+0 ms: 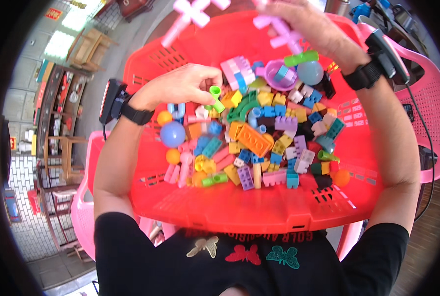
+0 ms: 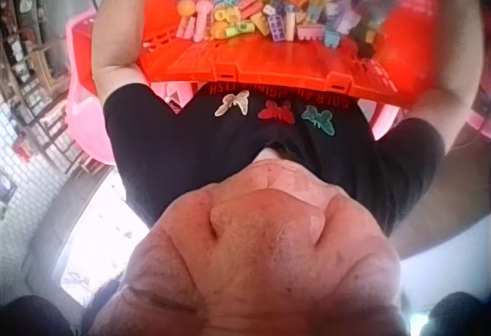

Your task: Assembling colorful plastic building blocks taken from a red storage basket.

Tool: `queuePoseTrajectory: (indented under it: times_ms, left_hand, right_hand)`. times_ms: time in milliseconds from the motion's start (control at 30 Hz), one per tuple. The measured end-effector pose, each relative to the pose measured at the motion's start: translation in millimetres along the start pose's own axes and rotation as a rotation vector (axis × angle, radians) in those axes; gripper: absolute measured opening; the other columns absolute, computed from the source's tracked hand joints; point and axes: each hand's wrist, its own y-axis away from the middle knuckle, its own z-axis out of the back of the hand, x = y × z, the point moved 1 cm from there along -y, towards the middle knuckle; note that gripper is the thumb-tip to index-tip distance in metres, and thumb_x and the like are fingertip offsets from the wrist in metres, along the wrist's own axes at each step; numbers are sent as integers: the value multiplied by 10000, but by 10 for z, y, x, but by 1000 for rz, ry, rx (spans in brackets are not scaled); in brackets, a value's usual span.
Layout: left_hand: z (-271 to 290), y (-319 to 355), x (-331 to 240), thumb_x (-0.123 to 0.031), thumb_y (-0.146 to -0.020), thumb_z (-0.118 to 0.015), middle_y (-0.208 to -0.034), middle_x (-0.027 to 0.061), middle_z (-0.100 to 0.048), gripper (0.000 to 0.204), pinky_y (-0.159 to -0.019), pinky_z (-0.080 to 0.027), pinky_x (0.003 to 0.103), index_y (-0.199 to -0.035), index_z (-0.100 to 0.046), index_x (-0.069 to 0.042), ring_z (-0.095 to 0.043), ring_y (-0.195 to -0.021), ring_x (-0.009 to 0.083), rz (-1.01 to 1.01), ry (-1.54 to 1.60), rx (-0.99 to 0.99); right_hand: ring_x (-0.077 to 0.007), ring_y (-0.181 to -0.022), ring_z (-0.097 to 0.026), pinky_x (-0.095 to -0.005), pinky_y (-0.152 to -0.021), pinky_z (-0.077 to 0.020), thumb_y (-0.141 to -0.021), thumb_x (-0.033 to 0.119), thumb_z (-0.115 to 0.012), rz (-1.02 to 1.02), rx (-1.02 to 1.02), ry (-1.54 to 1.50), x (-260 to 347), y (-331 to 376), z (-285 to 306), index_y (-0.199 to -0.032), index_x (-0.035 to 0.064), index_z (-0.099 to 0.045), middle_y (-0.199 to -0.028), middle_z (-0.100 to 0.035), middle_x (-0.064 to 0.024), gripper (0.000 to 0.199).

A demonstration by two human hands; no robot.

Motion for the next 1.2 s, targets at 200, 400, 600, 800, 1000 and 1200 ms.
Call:
queuePoseTrajectory:
  times_ms: [200, 400, 600, 800, 1000, 1200]
  left_hand:
    - [135, 87, -273, -129, -893, -572, -904, 32, -572, 169, -757, -461, 242, -1013, -493, -39, -566, -893, 95, -218, 746, -258]
    - [26, 68, -375, -225, -952, -536, -878, 61, -599, 276, -620, -496, 211, -1136, -450, -39, -626, -771, 115, -302, 740, -440]
    - [-157, -26, -420, -198, -951, -532, -981, 110, -630, 337, -530, -517, 218, -1216, -426, -19, -620, -678, 115, -176, 862, -388]
    - [38, 57, -473, -158, -939, -536, -995, 96, -615, 286, -619, -528, 244, -1171, -492, 4, -602, -720, 106, -290, 957, -590]
    - [270, 196, -223, -176, -944, -534, -985, 93, -614, 250, -718, -509, 271, -1134, -512, -13, -601, -847, 131, -269, 827, -857]
    - [246, 141, -140, -134, -913, -591, -1037, 77, -619, 169, -755, -509, 286, -1054, -522, -71, -616, -943, 151, -281, 816, -863]
  right_hand:
    - [-62, -671, -598, -229, -589, -529, -887, 305, -602, 42, 16, 227, 129, 73, -62, -1025, 83, -586, -857, -658, -35, 262]
    - [-96, -818, -608, -217, -688, -517, -886, 126, -566, 74, 203, 204, 51, 59, -126, -1168, 58, -494, -948, -601, -47, 299]
    - [-64, -834, -536, -220, -695, -429, -874, 55, -519, 127, 275, 252, 2, 103, -321, -1210, 81, -451, -919, -587, -32, 343]
    - [-121, -699, -505, -293, -613, -412, -778, 55, -532, 221, 240, 694, 84, 163, -321, -1007, 9, -543, -785, -571, -37, 234]
    - [-206, -700, -572, -316, -641, -455, -852, 206, -573, 197, 272, 822, 166, 234, -345, -1004, 15, -575, -772, -600, -111, 245]
    - [-212, -689, -579, -317, -624, -465, -811, 183, -588, 211, 365, 774, 95, 208, -345, -962, -26, -567, -780, -596, -115, 259]
